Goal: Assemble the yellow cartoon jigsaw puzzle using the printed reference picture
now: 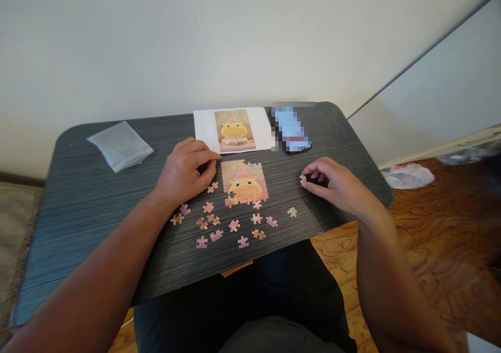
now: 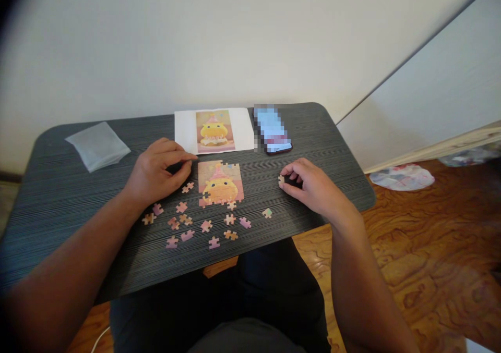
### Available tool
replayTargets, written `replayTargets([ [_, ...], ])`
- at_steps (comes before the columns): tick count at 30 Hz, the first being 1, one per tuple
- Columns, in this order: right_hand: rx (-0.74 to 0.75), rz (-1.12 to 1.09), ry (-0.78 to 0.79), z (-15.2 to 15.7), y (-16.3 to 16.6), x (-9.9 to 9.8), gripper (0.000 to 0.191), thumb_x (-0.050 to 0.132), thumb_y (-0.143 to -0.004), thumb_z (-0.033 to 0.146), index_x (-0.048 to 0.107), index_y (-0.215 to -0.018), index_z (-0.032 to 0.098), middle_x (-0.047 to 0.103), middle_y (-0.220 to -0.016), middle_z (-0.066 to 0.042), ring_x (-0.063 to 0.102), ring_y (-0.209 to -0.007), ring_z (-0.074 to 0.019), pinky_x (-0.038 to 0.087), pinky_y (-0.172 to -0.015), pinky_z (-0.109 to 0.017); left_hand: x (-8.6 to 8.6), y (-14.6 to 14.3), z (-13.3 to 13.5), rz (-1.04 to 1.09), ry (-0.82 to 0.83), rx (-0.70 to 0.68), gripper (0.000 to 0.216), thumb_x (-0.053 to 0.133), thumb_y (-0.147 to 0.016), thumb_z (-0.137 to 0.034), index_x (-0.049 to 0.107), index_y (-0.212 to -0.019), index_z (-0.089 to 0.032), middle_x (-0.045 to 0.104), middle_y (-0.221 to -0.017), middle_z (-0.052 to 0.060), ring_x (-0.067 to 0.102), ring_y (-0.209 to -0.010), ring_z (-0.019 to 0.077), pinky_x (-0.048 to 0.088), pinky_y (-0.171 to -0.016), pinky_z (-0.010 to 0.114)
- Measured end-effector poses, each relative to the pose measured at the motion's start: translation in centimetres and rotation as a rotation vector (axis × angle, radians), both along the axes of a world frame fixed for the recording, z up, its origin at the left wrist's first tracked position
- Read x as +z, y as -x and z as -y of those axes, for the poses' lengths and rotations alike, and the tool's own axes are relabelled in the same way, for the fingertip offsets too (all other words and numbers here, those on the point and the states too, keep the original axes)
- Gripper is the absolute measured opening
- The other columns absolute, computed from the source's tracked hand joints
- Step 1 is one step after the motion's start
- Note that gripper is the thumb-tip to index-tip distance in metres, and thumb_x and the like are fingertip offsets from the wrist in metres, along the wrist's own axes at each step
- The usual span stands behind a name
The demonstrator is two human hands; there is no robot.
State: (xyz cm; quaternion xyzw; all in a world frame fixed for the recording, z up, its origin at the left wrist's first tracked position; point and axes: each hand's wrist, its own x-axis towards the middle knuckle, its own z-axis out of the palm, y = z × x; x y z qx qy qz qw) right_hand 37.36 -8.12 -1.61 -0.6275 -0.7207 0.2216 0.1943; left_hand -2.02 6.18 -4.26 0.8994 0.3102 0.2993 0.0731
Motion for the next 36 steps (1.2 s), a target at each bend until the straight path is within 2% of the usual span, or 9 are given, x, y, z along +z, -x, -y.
replayTargets([
  [6,0.019,-0.08,-0.012,-1.5,1.0,0.1,0.016,0.08,-0.094,0.031,0.072,-0.107,0.025,0.071,-0.097,-0.003,0.068,-0.081,-0.0195,0.057,-0.075,-0.038,-0.1,-0.6,0.4,0.039,0.015,-0.098,0.02,0.064,-0.1,-0.02,0.084,-0.104,-0.019,0.075,-0.095,0.009,0.066,-0.09,0.0247,0.056,-0.086,0.045],
  [12,0.076,-0.14,-0.036,-3.3,2.4,0.6,0.014,0.08,-0.093,0.026,0.071,-0.103,0.025,0.072,-0.096,-0.002,0.069,-0.079,-0.0173,0.057,-0.074,-0.036,-0.1,-0.8,0.5,0.048,0.026,-0.107,0.02,0.063,-0.101,-0.018,0.083,-0.103,-0.019,0.076,-0.097,0.009,0.066,-0.091,0.0245,0.056,-0.088,0.046],
  [15,0.098,-0.325,0.001,-4.5,3.5,0.9,0.013,0.081,-0.095,0.03,0.073,-0.104,0.025,0.072,-0.095,-0.001,0.067,-0.08,-0.0164,0.057,-0.075,-0.035,-0.1,-0.8,0.5,0.052,0.018,-0.103,0.019,0.064,-0.1,-0.018,0.083,-0.102,-0.019,0.075,-0.096,0.009,0.066,-0.091,0.0245,0.056,-0.088,0.045],
  [18,0.124,-0.575,0.105,-6.3,4.6,1.3,0.02,0.087,-0.093,0.036,0.075,-0.104,0.024,0.074,-0.097,-0.002,0.068,-0.084,-0.016,0.059,-0.081,-0.035,0.0,-0.8,0.5,0.071,0.001,-0.102,0.019,0.064,-0.1,-0.017,0.083,-0.102,-0.018,0.076,-0.096,0.01,0.066,-0.09,0.0246,0.056,-0.087,0.045],
  [21,0.176,-0.684,0.195,-8.4,5.6,2.0,0.022,0.089,-0.09,0.034,0.077,-0.105,0.023,0.077,-0.097,-0.001,0.07,-0.085,-0.0149,0.059,-0.084,-0.034,0.0,-0.8,0.6,0.082,-0.006,-0.102,0.02,0.063,-0.1,-0.016,0.083,-0.103,-0.016,0.076,-0.096,0.01,0.066,-0.09,0.0242,0.056,-0.086,0.045],
  [25,0.307,-0.646,0.263,-11.0,6.4,2.9,0.018,0.087,-0.093,0.034,0.081,-0.106,0.024,0.081,-0.099,-0.001,0.072,-0.089,-0.0152,0.059,-0.087,-0.033,0.0,-0.8,0.7,0.079,0.009,-0.089,0.02,0.063,-0.099,-0.016,0.082,-0.105,-0.017,0.076,-0.097,0.01,0.066,-0.091,0.0239,0.056,-0.086,0.045],
  [28,0.376,-0.589,0.255,-12.3,6.8,2.9,0.017,0.086,-0.094,0.036,0.084,-0.108,0.025,0.084,-0.105,-0.002,0.075,-0.094,-0.0165,0.059,-0.091,-0.034,0.0,-0.8,0.8,0.085,0.0,-0.085,0.02,0.063,-0.1,-0.016,0.082,-0.106,-0.017,0.076,-0.097,0.01,0.065,-0.091,0.0237,0.055,-0.086,0.045],
  [31,0.376,-0.539,0.2,-12.8,7.2,2.4,0.017,0.083,-0.096,0.036,0.087,-0.11,0.027,0.086,-0.11,-0.002,0.076,-0.1,-0.0185,0.059,-0.094,-0.036,0.1,-0.8,0.8,0.081,-0.002,-0.081,0.021,0.062,-0.101,-0.016,0.082,-0.105,-0.017,0.076,-0.097,0.009,0.065,-0.091,0.0234,0.055,-0.087,0.045],
  [36,0.32,-0.428,0.083,-12.5,7.9,1.2,0.018,0.082,-0.095,0.036,0.088,-0.11,0.027,0.086,-0.104,-0.002,0.076,-0.094,-0.0202,0.058,-0.089,-0.037,0.4,-1.0,1.0,0.061,0.02,-0.088,0.023,0.061,-0.102,-0.017,0.083,-0.107,-0.018,0.076,-0.098,0.009,0.066,-0.092,0.0243,0.055,-0.088,0.046],
])
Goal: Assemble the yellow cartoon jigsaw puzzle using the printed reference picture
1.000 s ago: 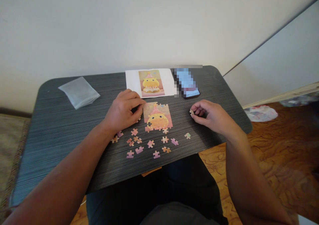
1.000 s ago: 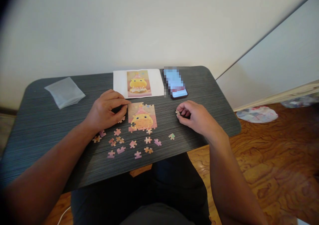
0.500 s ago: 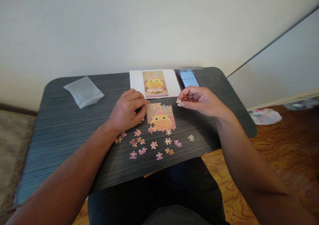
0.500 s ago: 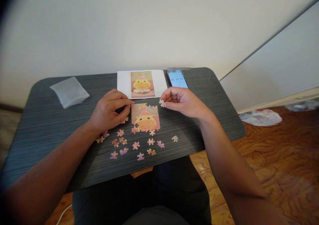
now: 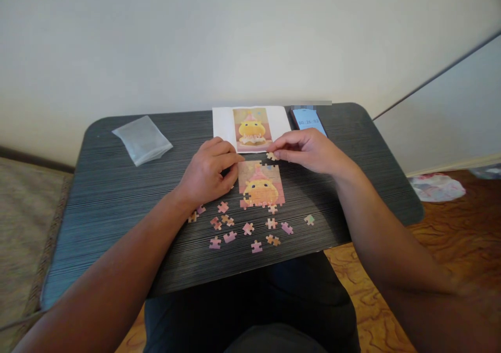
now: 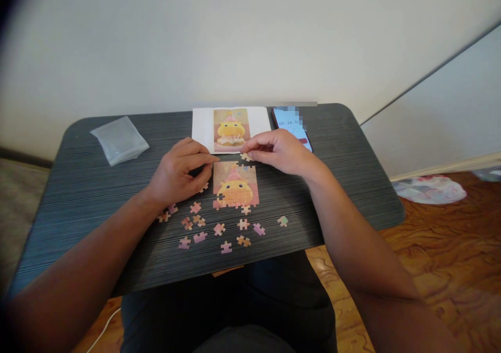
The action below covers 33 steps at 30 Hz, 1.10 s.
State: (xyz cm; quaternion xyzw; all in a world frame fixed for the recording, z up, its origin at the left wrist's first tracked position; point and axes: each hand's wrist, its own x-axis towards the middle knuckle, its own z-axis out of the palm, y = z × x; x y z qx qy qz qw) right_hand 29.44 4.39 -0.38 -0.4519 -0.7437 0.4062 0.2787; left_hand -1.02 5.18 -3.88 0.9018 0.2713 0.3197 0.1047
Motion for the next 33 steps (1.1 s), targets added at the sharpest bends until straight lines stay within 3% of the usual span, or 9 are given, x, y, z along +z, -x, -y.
replayTargets([
  [6,0.065,0.065,-0.177,0.0,0.3,-1.2,0.017,0.076,-0.101,0.036,0.088,-0.111,0.03,0.084,-0.109,-0.004,0.075,-0.1,-0.0219,0.055,-0.093,-0.039,0.6,-0.8,0.8,-0.069,-0.004,-0.102,0.024,0.06,-0.105,-0.019,0.081,-0.116,-0.019,0.077,-0.109,0.01,0.068,-0.103,0.0262,0.054,-0.093,0.047],
  [9,0.048,0.073,-0.145,0.0,0.5,-1.7,0.016,0.076,-0.102,0.037,0.086,-0.112,0.029,0.084,-0.109,-0.003,0.075,-0.098,-0.0219,0.055,-0.092,-0.039,0.7,-1.2,1.2,-0.125,0.012,-0.132,0.022,0.06,-0.107,-0.021,0.08,-0.116,-0.019,0.078,-0.116,0.011,0.068,-0.111,0.0278,0.054,-0.098,0.049],
  [14,0.016,0.058,-0.05,0.1,0.8,-1.9,0.017,0.077,-0.101,0.041,0.081,-0.105,0.025,0.079,-0.092,0.0,0.069,-0.08,-0.0173,0.052,-0.076,-0.034,0.5,-1.5,1.2,-0.173,0.026,-0.169,0.024,0.06,-0.108,-0.022,0.079,-0.121,-0.02,0.079,-0.127,0.011,0.068,-0.121,0.0296,0.053,-0.106,0.05],
  [23,0.002,0.002,-0.028,-0.2,0.8,-2.4,0.021,0.08,-0.098,0.044,0.081,-0.108,0.026,0.081,-0.098,-0.002,0.072,-0.086,-0.0191,0.058,-0.083,-0.039,0.3,-1.5,1.2,-0.179,0.018,-0.177,0.025,0.057,-0.11,-0.024,0.079,-0.121,-0.017,0.079,-0.129,0.012,0.069,-0.123,0.03,0.053,-0.108,0.051],
  [33,-0.005,-0.049,-0.003,-0.3,0.9,-2.6,0.019,0.084,-0.096,0.038,0.08,-0.109,0.025,0.077,-0.092,-0.001,0.068,-0.08,-0.0166,0.057,-0.08,-0.038,0.5,-1.7,1.2,-0.209,0.004,-0.172,0.028,0.054,-0.111,-0.025,0.079,-0.118,-0.016,0.079,-0.126,0.013,0.07,-0.121,0.0302,0.053,-0.108,0.05],
])
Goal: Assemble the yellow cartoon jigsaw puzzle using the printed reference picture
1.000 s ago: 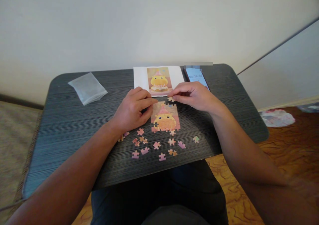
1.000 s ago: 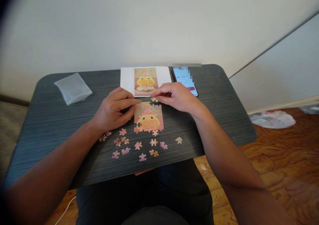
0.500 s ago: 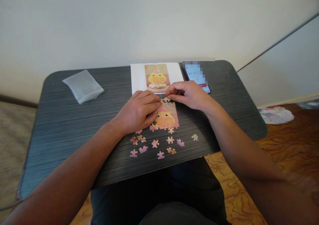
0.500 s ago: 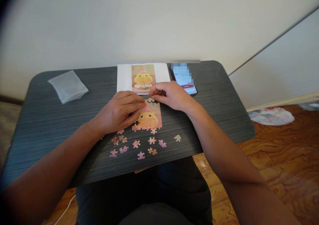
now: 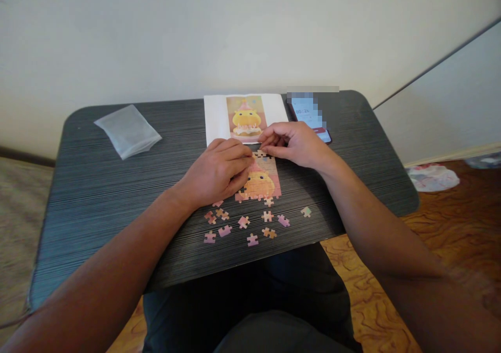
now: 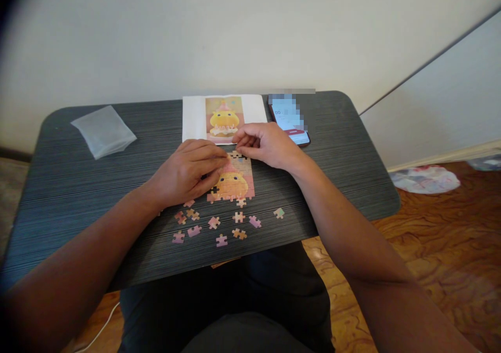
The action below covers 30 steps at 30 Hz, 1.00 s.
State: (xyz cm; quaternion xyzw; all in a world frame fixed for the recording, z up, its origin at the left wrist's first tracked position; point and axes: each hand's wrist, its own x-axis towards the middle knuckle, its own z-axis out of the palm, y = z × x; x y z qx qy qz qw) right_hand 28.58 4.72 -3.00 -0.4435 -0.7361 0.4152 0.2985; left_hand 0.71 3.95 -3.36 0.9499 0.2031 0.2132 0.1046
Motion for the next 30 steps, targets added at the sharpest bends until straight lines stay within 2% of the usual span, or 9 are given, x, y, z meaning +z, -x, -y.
replayTargets([
  [9,0.019,-0.034,-0.008,-0.11,-0.01,-0.33,0.022,0.086,-0.092,0.03,0.08,-0.111,0.022,0.081,-0.098,-0.002,0.073,-0.084,-0.0165,0.06,-0.083,-0.036,-0.06,-0.31,0.22,-0.01,-0.012,0.011,0.031,0.053,-0.112,-0.026,0.078,-0.128,-0.014,0.077,-0.13,0.015,0.07,-0.124,0.0309,0.054,-0.109,0.051],
  [22,0.034,-0.008,0.01,0.06,0.06,-0.02,0.021,0.084,-0.093,0.031,0.08,-0.112,0.023,0.082,-0.1,-0.003,0.074,-0.087,-0.0176,0.06,-0.086,-0.037,-0.03,-0.44,0.35,-0.029,-0.011,0.026,0.034,0.052,-0.112,-0.025,0.076,-0.131,-0.011,0.075,-0.129,0.017,0.068,-0.123,0.0328,0.054,-0.109,0.053],
  [30,0.029,-0.04,0.036,-0.12,0.33,-0.24,0.02,0.085,-0.092,0.03,0.08,-0.11,0.023,0.08,-0.098,-0.002,0.073,-0.087,-0.0169,0.06,-0.086,-0.037,-0.07,-0.67,0.45,-0.06,-0.036,0.036,0.032,0.052,-0.112,-0.025,0.075,-0.132,-0.013,0.074,-0.131,0.016,0.067,-0.126,0.0328,0.053,-0.109,0.052],
])
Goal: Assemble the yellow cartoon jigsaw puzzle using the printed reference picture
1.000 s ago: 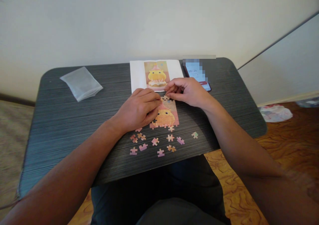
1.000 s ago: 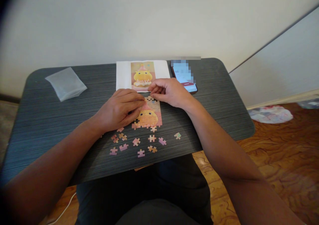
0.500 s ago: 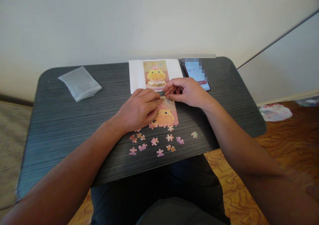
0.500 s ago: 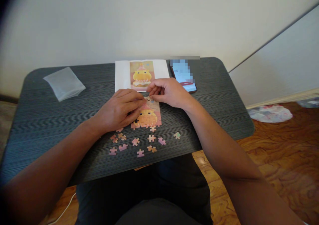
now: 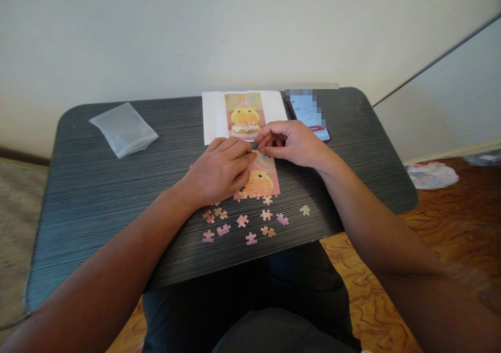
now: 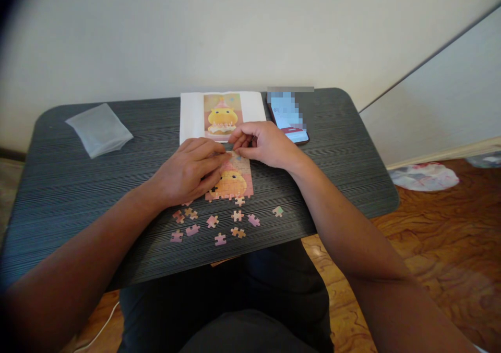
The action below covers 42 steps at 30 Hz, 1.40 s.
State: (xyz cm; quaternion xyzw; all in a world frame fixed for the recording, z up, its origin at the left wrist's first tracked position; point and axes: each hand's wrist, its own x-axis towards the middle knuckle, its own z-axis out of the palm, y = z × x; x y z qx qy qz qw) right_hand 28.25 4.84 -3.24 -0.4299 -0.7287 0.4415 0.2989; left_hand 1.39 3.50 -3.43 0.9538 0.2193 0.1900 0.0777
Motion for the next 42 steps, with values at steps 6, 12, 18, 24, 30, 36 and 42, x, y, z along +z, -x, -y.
replayTargets([
  [6,0.006,-0.042,0.043,-0.2,-0.2,-0.2,0.022,0.086,-0.091,0.029,0.079,-0.11,0.021,0.08,-0.098,-0.003,0.073,-0.086,-0.0166,0.06,-0.086,-0.036,0.4,-0.2,0.1,-0.056,-0.055,0.014,0.032,0.051,-0.112,-0.025,0.075,-0.13,-0.013,0.075,-0.127,0.016,0.068,-0.123,0.033,0.054,-0.106,0.051],
  [12,0.026,-0.045,0.089,-0.4,-0.7,-0.4,0.029,0.089,-0.09,0.034,0.078,-0.115,0.023,0.082,-0.102,-0.002,0.075,-0.092,-0.0184,0.062,-0.091,-0.038,0.6,-0.3,0.3,-0.082,-0.091,0.017,0.034,0.049,-0.114,-0.026,0.075,-0.129,-0.012,0.076,-0.127,0.016,0.068,-0.122,0.0338,0.055,-0.104,0.052],
  [18,0.031,-0.068,0.087,-0.5,-0.6,-0.6,0.03,0.088,-0.089,0.031,0.078,-0.116,0.023,0.081,-0.101,-0.002,0.075,-0.091,-0.0182,0.061,-0.089,-0.037,0.6,-0.2,0.3,-0.074,-0.082,0.018,0.034,0.05,-0.114,-0.027,0.075,-0.131,-0.011,0.075,-0.129,0.017,0.067,-0.126,0.0346,0.055,-0.106,0.053],
  [24,0.033,-0.068,0.064,-0.3,-0.5,-0.3,0.024,0.084,-0.094,0.032,0.077,-0.116,0.025,0.081,-0.101,-0.002,0.074,-0.091,-0.0188,0.061,-0.09,-0.039,0.3,-0.1,0.2,-0.042,-0.056,0.011,0.034,0.051,-0.112,-0.025,0.074,-0.133,-0.011,0.075,-0.132,0.017,0.068,-0.125,0.0345,0.054,-0.108,0.053],
  [30,0.019,-0.063,0.088,-0.3,-0.6,-0.2,0.025,0.083,-0.095,0.04,0.076,-0.116,0.028,0.08,-0.103,-0.001,0.074,-0.096,-0.0207,0.062,-0.094,-0.041,0.2,0.0,0.2,-0.006,-0.021,0.008,0.033,0.052,-0.11,-0.023,0.072,-0.136,-0.017,0.074,-0.133,0.015,0.067,-0.126,0.0332,0.053,-0.108,0.052],
  [36,0.035,-0.071,0.063,-0.5,-0.8,-0.5,0.023,0.082,-0.097,0.039,0.076,-0.116,0.027,0.079,-0.104,-0.002,0.074,-0.096,-0.0203,0.061,-0.093,-0.04,0.2,0.0,0.2,-0.046,-0.024,0.006,0.031,0.052,-0.111,-0.023,0.073,-0.132,-0.014,0.074,-0.129,0.017,0.067,-0.125,0.0338,0.053,-0.107,0.052],
  [42,0.026,-0.072,0.072,-0.6,-1.0,-0.6,0.025,0.084,-0.095,0.039,0.077,-0.115,0.027,0.08,-0.103,-0.002,0.074,-0.095,-0.0198,0.061,-0.093,-0.039,0.3,0.0,0.2,-0.039,-0.032,0.01,0.032,0.051,-0.111,-0.023,0.074,-0.131,-0.013,0.075,-0.13,0.016,0.067,-0.126,0.0337,0.053,-0.108,0.052],
])
